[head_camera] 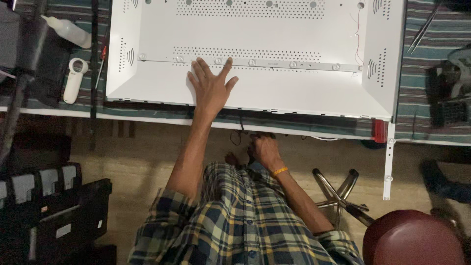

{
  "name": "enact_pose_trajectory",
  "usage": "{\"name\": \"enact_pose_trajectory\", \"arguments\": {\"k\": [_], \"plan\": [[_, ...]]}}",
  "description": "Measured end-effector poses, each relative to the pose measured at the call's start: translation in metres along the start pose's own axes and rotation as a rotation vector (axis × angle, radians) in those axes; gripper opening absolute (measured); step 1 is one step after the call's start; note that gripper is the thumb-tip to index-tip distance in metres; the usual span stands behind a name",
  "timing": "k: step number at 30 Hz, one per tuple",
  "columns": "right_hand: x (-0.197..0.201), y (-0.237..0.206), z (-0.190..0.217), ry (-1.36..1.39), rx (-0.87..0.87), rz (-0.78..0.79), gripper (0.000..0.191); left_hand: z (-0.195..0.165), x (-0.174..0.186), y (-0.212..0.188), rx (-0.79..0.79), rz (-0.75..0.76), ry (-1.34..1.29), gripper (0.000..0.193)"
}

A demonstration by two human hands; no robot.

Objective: The person aligns a metal mounting rail inside a white perforated enclosure, then uses a red-handled screwdriver to drive screws into the enclosure at several positions. The person later uses a black marker to mark points on the enclosure surface. The task ends with the person sitting on a chair.

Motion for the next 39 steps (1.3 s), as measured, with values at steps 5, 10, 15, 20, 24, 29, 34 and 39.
{"name": "enact_pose_trajectory", "arguments": {"k": [5,10,15,20,24,29,34,39], "plan": [[0.027,-0.024,-0.010,-0.165,-0.293,-0.064,0.029,-0.001,0.012,-0.005,-0.024,-0.005,-0.007,0.060],[0.060,-0.060,-0.046,-0.291,-0.316,-0.353,0.031,0.000,0.020,-0.014,-0.040,-0.033,-0.006,0.061],[0.053,-0.075,-0.064,-0.400,-0.295,-0.248,0.035,0.001,0.026,-0.023,-0.056,-0.060,-0.007,0.059],[0.056,-0.077,-0.069,-0.273,-0.360,-0.160,0.023,-0.003,0.032,-0.030,-0.047,-0.078,0.002,0.060],[0.058,-0.087,-0.064,-0.236,-0.325,-0.235,0.022,-0.004,0.030,-0.030,-0.052,-0.070,-0.007,0.060],[0.042,-0.113,-0.072,-0.144,-0.409,-0.234,0.025,0.004,0.013,-0.023,-0.054,-0.043,-0.018,0.060],[0.030,-0.143,-0.081,-0.117,-0.286,-0.284,0.030,0.014,-0.012,-0.012,-0.070,-0.037,-0.033,0.060],[0.029,-0.180,-0.088,0.142,-0.611,-0.257,0.029,0.019,-0.028,-0.006,-0.063,-0.011,-0.018,0.061]]}}
Point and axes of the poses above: each hand's wrist, its own y-axis towards the middle knuckle, its own x-axis out of the back of the hand, z = x × y, the point moved 3 cm from there along y, towards the middle knuckle, and after that the axes turned 3 degrees about y, right-handed, at the moved point
